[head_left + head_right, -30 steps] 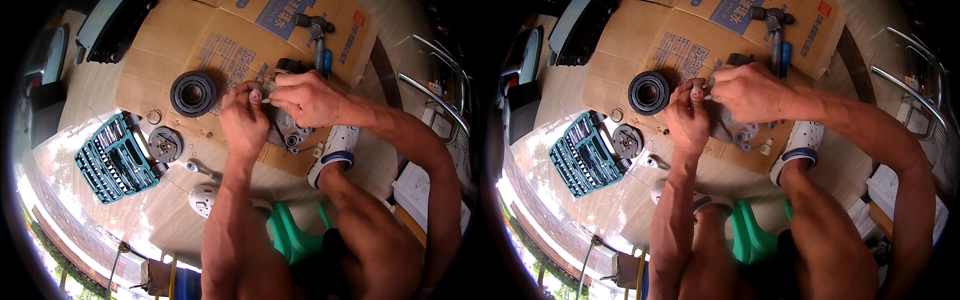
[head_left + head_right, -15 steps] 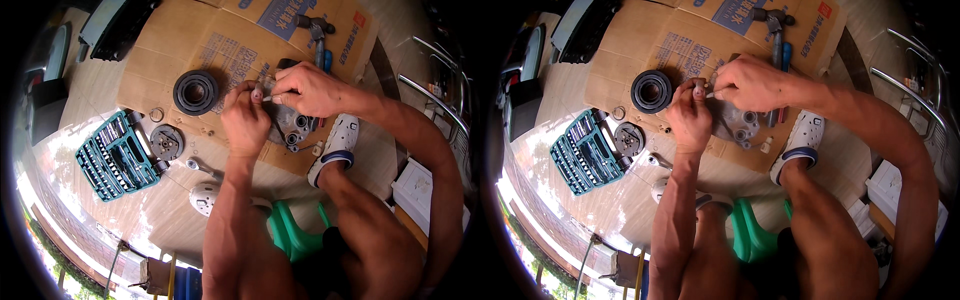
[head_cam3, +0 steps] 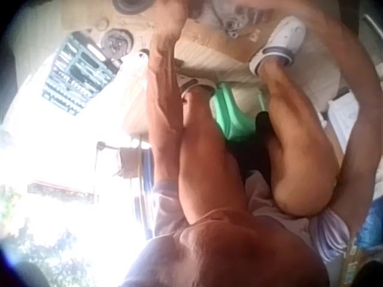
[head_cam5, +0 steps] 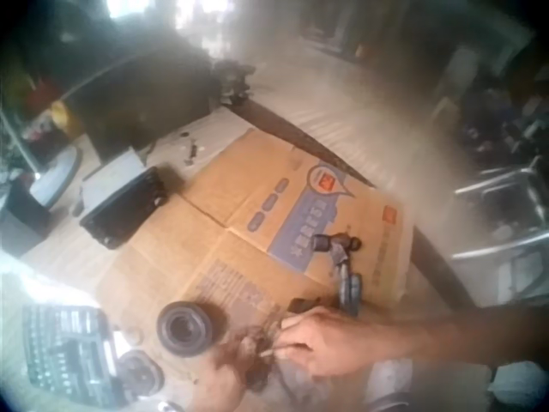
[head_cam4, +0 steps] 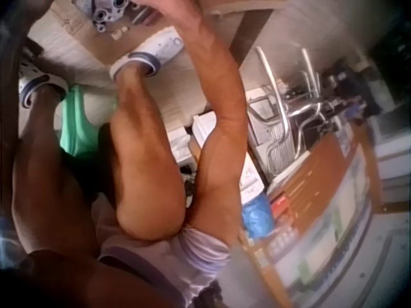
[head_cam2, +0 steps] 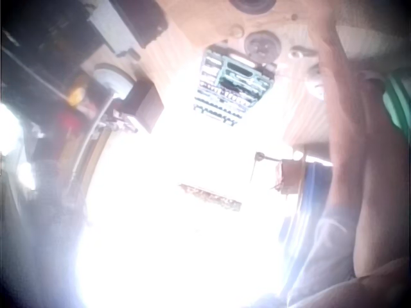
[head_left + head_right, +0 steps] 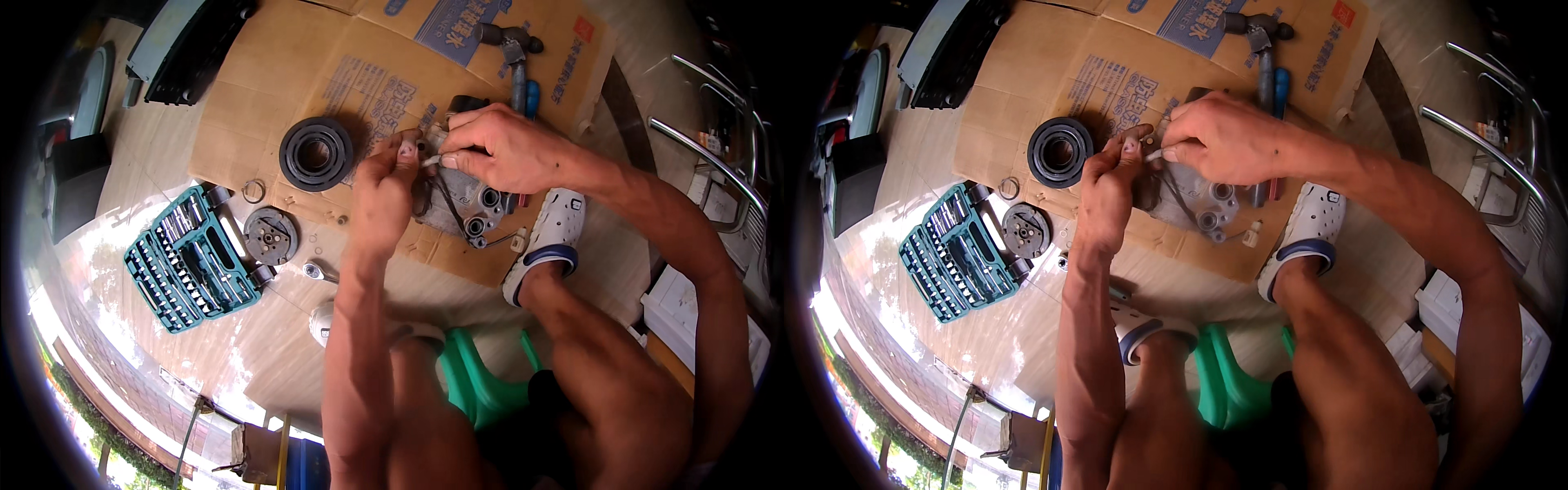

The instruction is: The person repairs an A/C compressor by removing internal components with a screwdriver, cleaning the surfaces with a cloth, and reassembling the parts by hand.

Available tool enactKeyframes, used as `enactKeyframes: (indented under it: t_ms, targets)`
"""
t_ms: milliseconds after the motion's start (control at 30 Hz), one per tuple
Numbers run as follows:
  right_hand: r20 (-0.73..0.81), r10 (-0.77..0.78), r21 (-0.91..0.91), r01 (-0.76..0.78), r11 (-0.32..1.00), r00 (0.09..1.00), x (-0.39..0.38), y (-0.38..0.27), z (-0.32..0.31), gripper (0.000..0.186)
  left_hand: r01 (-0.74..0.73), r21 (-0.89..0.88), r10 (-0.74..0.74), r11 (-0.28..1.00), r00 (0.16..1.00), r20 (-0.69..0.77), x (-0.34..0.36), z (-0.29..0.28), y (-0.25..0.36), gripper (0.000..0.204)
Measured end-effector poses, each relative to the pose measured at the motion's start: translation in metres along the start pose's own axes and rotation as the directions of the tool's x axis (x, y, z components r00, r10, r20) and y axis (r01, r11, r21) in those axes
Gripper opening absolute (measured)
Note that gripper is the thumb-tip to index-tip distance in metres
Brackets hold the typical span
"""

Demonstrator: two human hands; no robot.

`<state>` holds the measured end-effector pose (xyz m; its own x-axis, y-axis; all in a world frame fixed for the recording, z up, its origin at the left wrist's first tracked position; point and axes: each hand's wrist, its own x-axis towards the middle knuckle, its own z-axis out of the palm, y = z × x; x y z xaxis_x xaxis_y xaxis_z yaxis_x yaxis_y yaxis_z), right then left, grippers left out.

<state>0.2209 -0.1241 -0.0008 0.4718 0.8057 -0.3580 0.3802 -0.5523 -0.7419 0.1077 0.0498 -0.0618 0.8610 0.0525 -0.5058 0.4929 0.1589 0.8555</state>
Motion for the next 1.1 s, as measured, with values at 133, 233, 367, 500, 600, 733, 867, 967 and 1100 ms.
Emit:
enactKeyframes:
  t_ms: [133,233,367,500,600,733,867,967,1100]
  targets:
    - [0.029,0.012,0.007,-0.012,1.0,1.0,0.003,-0.001,-0.004,0.018,0.129,-0.265,-0.09,0.956,0.984,0.155,-0.003,-0.012,0.0,0.045]
    - [0.055,0.045,0.033,-0.047,0.998,0.997,0.002,0.003,-0.006,0.02,0.142,-0.331,-0.087,0.933,0.981,0.176,-0.002,-0.015,-0.004,0.046]
    - [0.106,0.052,0.073,-0.06,0.996,0.993,0.005,0.002,-0.01,0.023,0.146,-0.36,-0.091,0.921,0.982,0.166,-0.004,-0.017,-0.001,0.047]
    - [0.187,0.087,0.08,-0.104,0.991,0.978,0.008,-0.003,-0.018,0.024,0.104,-0.33,-0.047,0.938,0.983,0.178,-0.002,-0.019,-0.01,0.046]
    - [0.166,0.064,0.103,-0.082,0.991,0.984,0.007,0.0,-0.017,0.025,0.018,-0.26,0.029,0.965,0.983,0.179,-0.002,-0.02,-0.013,0.04]
    - [0.185,0.09,0.101,-0.11,0.989,0.979,0.004,0.005,-0.017,0.023,-0.14,-0.142,0.163,0.98,0.973,0.162,-0.002,-0.015,-0.017,0.032]
    - [0.174,0.107,0.079,-0.122,0.989,0.979,0.001,-0.001,-0.016,0.025,-0.162,-0.086,0.172,0.983,0.978,0.121,-0.003,-0.011,-0.018,0.032]
    - [0.132,0.099,0.099,-0.113,0.989,0.986,-0.002,0.003,-0.013,0.025,-0.174,-0.117,0.188,0.978,0.976,0.113,-0.002,-0.008,-0.02,0.034]
    - [0.119,0.136,0.079,-0.146,0.986,0.984,-0.003,-0.002,-0.013,0.027,-0.22,-0.126,0.231,0.967,0.969,0.082,-0.003,-0.007,-0.021,0.036]
